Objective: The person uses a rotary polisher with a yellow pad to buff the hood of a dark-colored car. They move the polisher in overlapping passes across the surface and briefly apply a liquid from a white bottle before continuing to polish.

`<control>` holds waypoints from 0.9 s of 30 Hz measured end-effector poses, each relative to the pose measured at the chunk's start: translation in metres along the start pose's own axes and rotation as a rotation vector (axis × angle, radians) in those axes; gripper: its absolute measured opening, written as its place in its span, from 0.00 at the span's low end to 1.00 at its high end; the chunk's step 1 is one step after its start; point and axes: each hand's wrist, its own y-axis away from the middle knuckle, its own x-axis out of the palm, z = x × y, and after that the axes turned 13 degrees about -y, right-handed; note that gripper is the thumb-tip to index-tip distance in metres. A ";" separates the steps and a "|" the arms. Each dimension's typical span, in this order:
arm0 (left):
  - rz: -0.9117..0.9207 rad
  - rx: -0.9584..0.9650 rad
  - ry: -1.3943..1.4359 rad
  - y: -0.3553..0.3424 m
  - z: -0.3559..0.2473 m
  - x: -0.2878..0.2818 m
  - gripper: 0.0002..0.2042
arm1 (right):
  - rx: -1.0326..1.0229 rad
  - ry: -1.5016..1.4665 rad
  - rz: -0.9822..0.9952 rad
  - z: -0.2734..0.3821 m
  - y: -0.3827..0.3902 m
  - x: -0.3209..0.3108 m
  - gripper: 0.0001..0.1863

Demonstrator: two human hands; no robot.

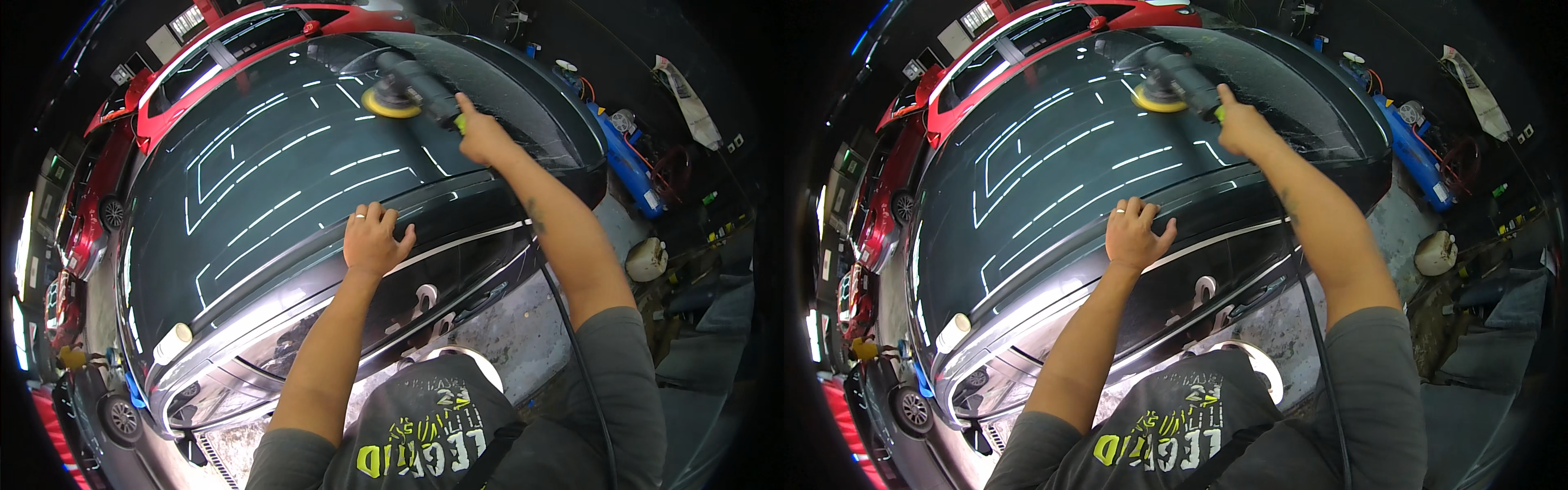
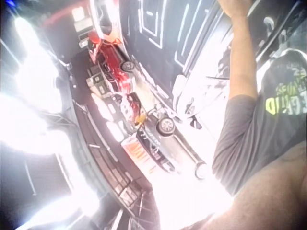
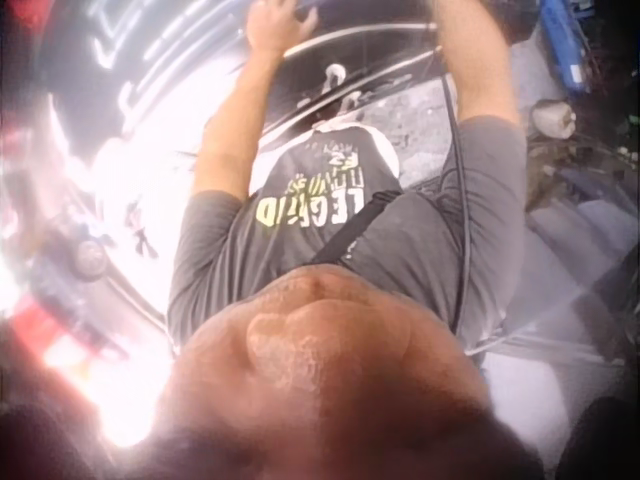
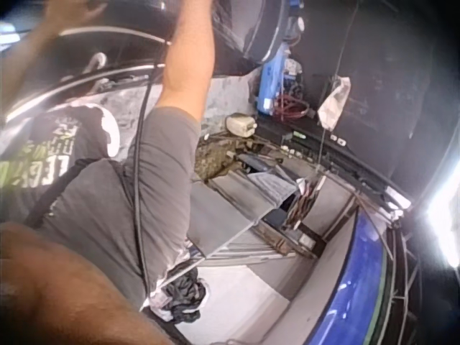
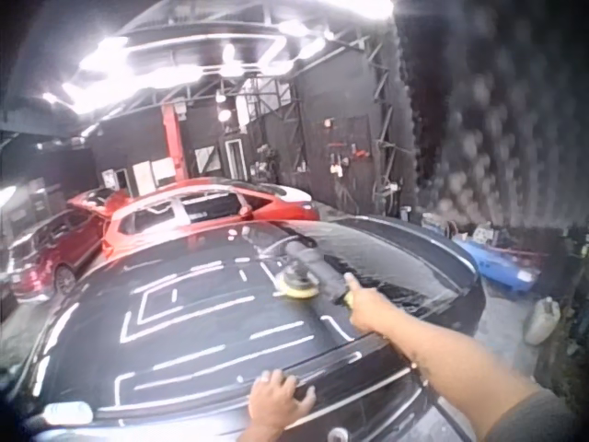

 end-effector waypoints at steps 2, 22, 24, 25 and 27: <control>-0.002 0.011 0.004 -0.002 0.000 0.002 0.15 | 0.037 0.011 -0.042 -0.023 -0.008 -0.007 0.57; 0.078 -0.013 -0.036 0.000 -0.005 0.004 0.17 | -0.146 -0.030 0.107 0.070 0.126 0.023 0.57; 0.108 -0.022 -0.058 0.005 0.001 0.003 0.19 | -0.195 -0.044 0.195 0.101 0.137 0.027 0.57; 0.131 -0.026 -0.069 0.004 -0.002 0.002 0.19 | -0.246 -0.045 0.186 0.101 0.135 0.037 0.57; 0.110 -0.007 -0.056 0.005 -0.004 0.004 0.22 | -0.256 -0.035 0.199 0.112 0.140 0.041 0.58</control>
